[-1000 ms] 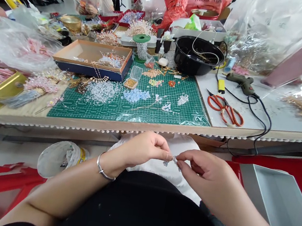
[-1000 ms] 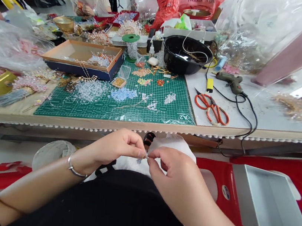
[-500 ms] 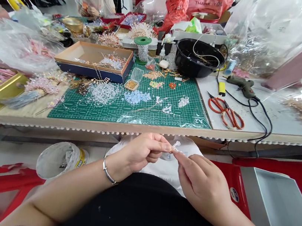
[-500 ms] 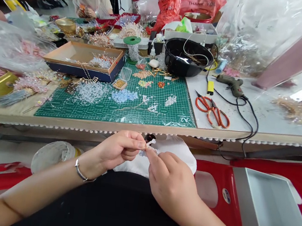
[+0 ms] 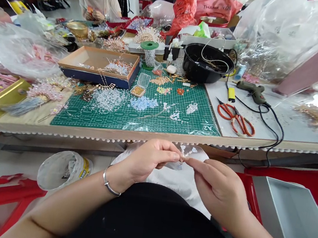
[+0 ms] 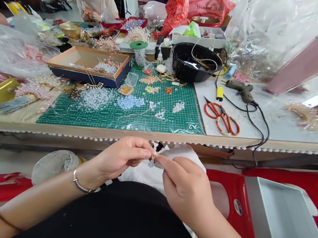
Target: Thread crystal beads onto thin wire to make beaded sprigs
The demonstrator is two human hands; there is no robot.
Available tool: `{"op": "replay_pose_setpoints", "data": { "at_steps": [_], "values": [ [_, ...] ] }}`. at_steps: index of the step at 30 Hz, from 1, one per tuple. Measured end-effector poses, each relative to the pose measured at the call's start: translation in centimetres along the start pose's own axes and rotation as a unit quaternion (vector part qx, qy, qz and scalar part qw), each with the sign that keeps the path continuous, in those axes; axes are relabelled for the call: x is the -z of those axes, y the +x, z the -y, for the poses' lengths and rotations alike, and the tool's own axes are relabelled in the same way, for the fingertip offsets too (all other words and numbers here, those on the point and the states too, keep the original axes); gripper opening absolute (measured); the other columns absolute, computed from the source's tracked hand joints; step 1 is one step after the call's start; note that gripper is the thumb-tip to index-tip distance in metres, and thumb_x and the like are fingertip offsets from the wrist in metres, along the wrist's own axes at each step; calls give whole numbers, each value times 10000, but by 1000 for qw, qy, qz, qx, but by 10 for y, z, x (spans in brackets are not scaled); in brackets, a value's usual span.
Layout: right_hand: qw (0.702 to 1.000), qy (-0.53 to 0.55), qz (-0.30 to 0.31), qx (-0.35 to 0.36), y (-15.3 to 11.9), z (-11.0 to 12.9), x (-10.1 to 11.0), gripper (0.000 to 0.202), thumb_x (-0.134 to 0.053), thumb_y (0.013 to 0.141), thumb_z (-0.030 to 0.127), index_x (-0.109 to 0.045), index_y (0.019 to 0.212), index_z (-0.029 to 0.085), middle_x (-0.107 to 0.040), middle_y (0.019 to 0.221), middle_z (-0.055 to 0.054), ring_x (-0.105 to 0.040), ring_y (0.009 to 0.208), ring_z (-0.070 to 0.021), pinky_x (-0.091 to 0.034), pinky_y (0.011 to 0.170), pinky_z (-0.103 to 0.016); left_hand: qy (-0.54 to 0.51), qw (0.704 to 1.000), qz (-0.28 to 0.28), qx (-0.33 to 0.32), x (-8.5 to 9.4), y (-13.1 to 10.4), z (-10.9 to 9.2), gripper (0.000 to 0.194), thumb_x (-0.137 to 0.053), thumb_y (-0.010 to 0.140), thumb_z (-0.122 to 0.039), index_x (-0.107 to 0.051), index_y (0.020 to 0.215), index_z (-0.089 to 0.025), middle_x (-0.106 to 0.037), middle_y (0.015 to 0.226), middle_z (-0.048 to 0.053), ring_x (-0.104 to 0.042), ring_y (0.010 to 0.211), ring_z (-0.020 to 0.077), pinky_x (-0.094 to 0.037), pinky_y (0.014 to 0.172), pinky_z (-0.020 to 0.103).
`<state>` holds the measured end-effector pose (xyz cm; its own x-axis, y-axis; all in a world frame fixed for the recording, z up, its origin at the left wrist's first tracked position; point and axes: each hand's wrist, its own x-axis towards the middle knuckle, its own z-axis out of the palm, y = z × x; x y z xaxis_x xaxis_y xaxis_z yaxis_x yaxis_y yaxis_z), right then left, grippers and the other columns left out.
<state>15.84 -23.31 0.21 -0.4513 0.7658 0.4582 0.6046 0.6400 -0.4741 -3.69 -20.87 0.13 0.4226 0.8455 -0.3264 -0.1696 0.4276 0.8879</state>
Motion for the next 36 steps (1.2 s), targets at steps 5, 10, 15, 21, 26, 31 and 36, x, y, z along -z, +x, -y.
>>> {"op": "replay_pose_setpoints", "data": {
  "at_steps": [5,10,15,21,26,31,36],
  "values": [
    [949,174,57,-256,6,8,1,146,-489,889,189,-625,912,237,-660,824,-8,-593,769,-160,-439,696,-287,1,1000,1,-8,-2,-1,-3,128,-650,748,-265,-646,744,-137,-478,599,-34,-246,483,47,-137,475,240],
    [744,537,122,-377,16,11,4,100,-507,814,137,-545,869,213,-575,769,11,-532,694,-119,-412,647,-257,30,999,2,-28,-3,-3,-8,67,-649,738,-208,-661,726,-144,-514,606,-30,-343,509,52,-235,491,215],
    [662,605,127,-424,18,11,5,72,-554,852,260,-536,842,190,-317,579,80,-220,482,-51,-137,440,-206,115,992,34,-46,-2,-7,-16,51,-646,747,-189,-673,743,-146,-607,723,3,-509,669,94,-378,642,226],
    [729,518,160,-419,17,9,2,251,-635,820,419,-534,809,189,-284,532,104,-200,440,-42,-121,425,-222,164,985,31,-38,-1,-9,-20,109,-636,748,-243,-630,706,-142,-517,608,-27,-430,566,78,-345,560,224],
    [723,528,173,-411,18,7,2,258,-653,804,412,-555,836,176,-279,533,108,-180,427,-35,-104,414,-220,166,985,35,-34,-1,-11,-18,94,-606,766,-223,-601,711,-146,-450,583,-44,-369,537,70,-291,518,216],
    [700,553,171,-418,17,7,-2,261,-690,777,393,-568,802,163,-281,512,110,-173,412,-27,-87,404,-217,193,980,26,-25,0,-15,-20,146,-625,772,-292,-582,735,-157,-319,532,-73,-268,486,69,-199,461,225],
    [635,642,93,-419,16,10,-8,213,-723,757,318,-567,788,176,-284,524,103,-131,434,-30,-75,396,-205,137,990,23,-33,0,-16,-19,115,-597,795,-253,-546,752,-160,-378,572,-63,-297,508,60,-224,479,205]
  ]
}}
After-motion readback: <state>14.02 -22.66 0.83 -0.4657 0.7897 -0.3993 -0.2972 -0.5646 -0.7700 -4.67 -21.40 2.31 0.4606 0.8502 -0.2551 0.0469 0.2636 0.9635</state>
